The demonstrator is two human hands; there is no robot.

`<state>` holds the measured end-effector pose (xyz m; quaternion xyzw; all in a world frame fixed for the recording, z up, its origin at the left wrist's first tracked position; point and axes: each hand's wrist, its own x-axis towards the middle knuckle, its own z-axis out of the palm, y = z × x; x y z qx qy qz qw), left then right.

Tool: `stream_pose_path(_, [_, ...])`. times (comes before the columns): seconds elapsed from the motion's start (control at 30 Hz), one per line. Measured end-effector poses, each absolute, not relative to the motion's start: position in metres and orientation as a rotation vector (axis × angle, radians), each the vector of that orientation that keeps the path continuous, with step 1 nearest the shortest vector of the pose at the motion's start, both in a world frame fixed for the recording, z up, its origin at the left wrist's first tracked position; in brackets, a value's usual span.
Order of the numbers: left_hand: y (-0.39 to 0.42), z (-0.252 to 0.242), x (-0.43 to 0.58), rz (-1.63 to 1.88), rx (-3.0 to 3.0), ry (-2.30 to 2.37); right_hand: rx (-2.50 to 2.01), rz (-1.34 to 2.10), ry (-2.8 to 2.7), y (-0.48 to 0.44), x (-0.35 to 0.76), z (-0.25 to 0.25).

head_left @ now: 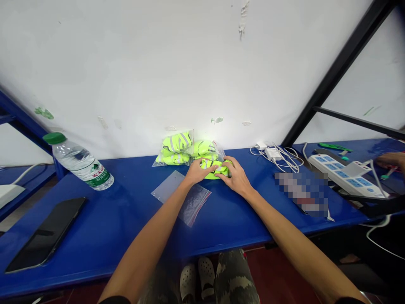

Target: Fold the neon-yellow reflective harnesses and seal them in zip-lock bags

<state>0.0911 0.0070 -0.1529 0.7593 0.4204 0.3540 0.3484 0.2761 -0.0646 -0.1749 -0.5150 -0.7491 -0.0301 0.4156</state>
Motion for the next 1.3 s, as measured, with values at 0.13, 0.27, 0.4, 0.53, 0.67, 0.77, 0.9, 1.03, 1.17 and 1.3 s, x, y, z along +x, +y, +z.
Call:
stream_pose_path(0.13, [0.008,-0.156,0.091,0.958,1.933,1.120,-1.275,-0.075,-1.884,-0.071,0.268,-0.174])
stream_pose_path(0.27, [0.007,-0.158,0.090,0.981,1.879,1.157,-1.246,0.042,-1.832,-0.072,0.263,-0.174])
stream_pose_path(0.4, [0.002,-0.153,0.087,0.943,1.699,1.049,-1.233,0.190,-1.737,-0.069,0.266,-0.177])
stream_pose_path(0.53, [-0.003,-0.147,0.084,0.899,1.514,0.940,-1.253,0.332,-1.614,-0.067,0.272,-0.178])
stream_pose_path(0.67, [-0.007,-0.146,0.083,0.888,1.601,0.944,-1.288,0.623,-1.558,-0.070,0.274,-0.175])
stream_pose_path(0.77, [-0.012,-0.144,0.084,0.882,1.740,0.950,-1.285,0.741,-1.493,-0.073,0.271,-0.172])
stream_pose_path(0.9, [-0.021,-0.138,0.086,0.894,1.849,0.935,-1.222,0.920,-1.350,-0.076,0.264,-0.169])
stream_pose_path(1.03, [-0.027,-0.139,0.089,0.903,1.790,0.893,-1.143,1.084,-1.164,-0.079,0.259,-0.168])
stream_pose_path(1.17, [-0.031,-0.143,0.090,0.958,1.823,0.883,-1.061,1.208,-1.020,-0.083,0.255,-0.167])
stream_pose_path(1.3, [-0.037,-0.142,0.091,0.989,1.878,0.927,-0.990,1.274,-0.946,-0.087,0.249,-0.166])
